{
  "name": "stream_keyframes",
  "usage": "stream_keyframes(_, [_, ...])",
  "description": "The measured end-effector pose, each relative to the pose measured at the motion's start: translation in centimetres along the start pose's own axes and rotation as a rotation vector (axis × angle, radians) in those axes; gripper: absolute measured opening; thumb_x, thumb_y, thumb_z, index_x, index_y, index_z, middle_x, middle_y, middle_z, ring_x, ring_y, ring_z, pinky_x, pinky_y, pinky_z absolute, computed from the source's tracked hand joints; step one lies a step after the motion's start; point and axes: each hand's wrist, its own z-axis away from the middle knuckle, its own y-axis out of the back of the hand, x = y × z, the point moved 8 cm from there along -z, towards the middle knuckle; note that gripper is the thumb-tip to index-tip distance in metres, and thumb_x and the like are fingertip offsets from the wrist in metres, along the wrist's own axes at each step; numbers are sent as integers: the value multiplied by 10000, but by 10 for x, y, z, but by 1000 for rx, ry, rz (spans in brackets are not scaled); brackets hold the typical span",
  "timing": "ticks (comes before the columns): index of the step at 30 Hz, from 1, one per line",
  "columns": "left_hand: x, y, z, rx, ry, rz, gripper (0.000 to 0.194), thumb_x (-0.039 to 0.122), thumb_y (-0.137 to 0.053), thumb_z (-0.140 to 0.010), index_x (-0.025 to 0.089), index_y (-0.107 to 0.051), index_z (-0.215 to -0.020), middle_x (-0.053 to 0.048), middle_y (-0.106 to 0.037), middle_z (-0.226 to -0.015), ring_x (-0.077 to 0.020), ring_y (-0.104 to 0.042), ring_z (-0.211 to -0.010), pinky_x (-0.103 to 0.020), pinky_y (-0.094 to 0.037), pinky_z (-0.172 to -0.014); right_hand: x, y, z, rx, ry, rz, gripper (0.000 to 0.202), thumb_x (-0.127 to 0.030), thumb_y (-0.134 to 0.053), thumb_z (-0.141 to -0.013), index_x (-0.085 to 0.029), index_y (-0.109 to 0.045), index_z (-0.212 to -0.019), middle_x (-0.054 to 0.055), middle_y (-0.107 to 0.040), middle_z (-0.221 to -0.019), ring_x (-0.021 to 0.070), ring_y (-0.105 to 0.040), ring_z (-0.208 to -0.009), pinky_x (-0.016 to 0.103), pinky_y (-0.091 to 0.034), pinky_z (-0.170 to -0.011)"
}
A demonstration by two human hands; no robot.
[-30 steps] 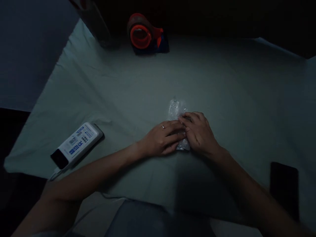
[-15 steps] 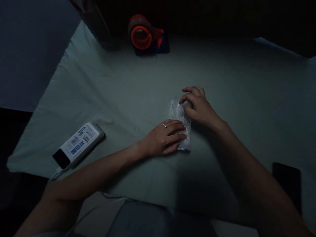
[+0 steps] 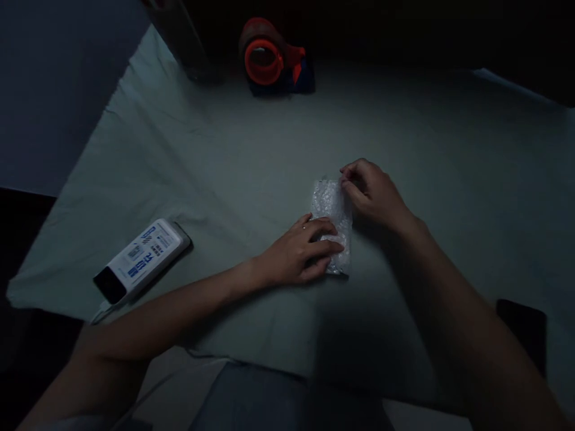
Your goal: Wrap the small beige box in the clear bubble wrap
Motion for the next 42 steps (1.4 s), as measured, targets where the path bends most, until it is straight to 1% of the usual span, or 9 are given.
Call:
stream_keyframes(9, [6,4,-2,66,-38,-86,248,207,-520,-846,173,-609,-1076,-135,-581,-1190,-272,-488,-1202,-483,-428,-1007,6,-35,-6,-10,67,299,78,-153,-554,-781,-208,-598,-815,67,-621,-874,275,-519,-994,491,-423,-913])
stream_keyframes(14, [5,-1,-1,7,-49,-60,264,184,-460,-874,122,-574,-1104,-157,-583,-1205,-232,-552,-1140,-469,-398,-1056,-4,-10,3,149,34,285,126,-222,-607,-782,-208,-594,-907,85,-623,-956,285,-522,-1027,484,-424,-923])
stream_keyframes(16, [2,-3,0,1,-35,-43,278,203,-463,-878,126,-570,-1122,-152,-583,-1196,-229,-555,-1130,-459,-405,-1051,-19,6,18,179,61,194,55,-214,-558,-827,-214,-593,-869,69,-635,-905,251,-559,-965,444,-451,-895])
stream_keyframes(18, [0,-4,1,-1,-32,-30,288,220,-463,-881,140,-564,-1138,-145,-580,-1201,-229,-551,-1136,-462,-402,-1049,-35,14,41,103,89,64,96,-196,-502,-867,-222,-594,-861,50,-638,-844,207,-601,-849,382,-499,-792])
stream_keyframes(21, [-2,-5,3,15,-29,-21,300,227,-457,-881,149,-558,-1152,-146,-581,-1194,-231,-552,-1135,-469,-401,-1044,-58,17,82,12,147,19,107,-210,-543,-852,-210,-602,-942,75,-644,-923,213,-612,-890,381,-513,-785])
stream_keyframes(24, [-3,-5,3,30,-13,-6,313,227,-458,-880,158,-550,-1171,-144,-579,-1203,-225,-550,-1144,-465,-395,-1047,-66,9,112,-53,177,80,313,-296,-617,-815,-181,-568,-1102,125,-626,-1070,252,-589,-1003,431,-511,-841])
stream_keyframes(28, [-4,-4,3,26,13,12,305,226,-469,-885,162,-552,-1172,-134,-589,-1222,-222,-539,-1184,-465,-350,-1081,-65,-5,122,-102,197,164,511,-375,-655,-793,-124,-501,-1211,185,-593,-1186,291,-543,-1121,472,-491,-915])
stream_keyframes(35, [-12,-5,4,-28,167,33,251,297,-515,-859,197,-553,-1086,-67,-631,-1238,-219,-455,-1310,-458,-157,-1174,-69,-15,125,-37,240,216,264,-279,-624,-815,-162,-531,-1032,193,-549,-1252,304,-505,-1186,494,-482,-943])
stream_keyframes(42, [-12,1,-2,-34,179,105,185,254,-463,-897,185,-551,-1045,-76,-644,-1179,-223,-446,-1302,-457,-224,-1143,-72,-20,118,-41,251,264,186,-93,-472,-824,-152,-581,-963,198,-578,-1206,298,-515,-1174,505,-491,-921])
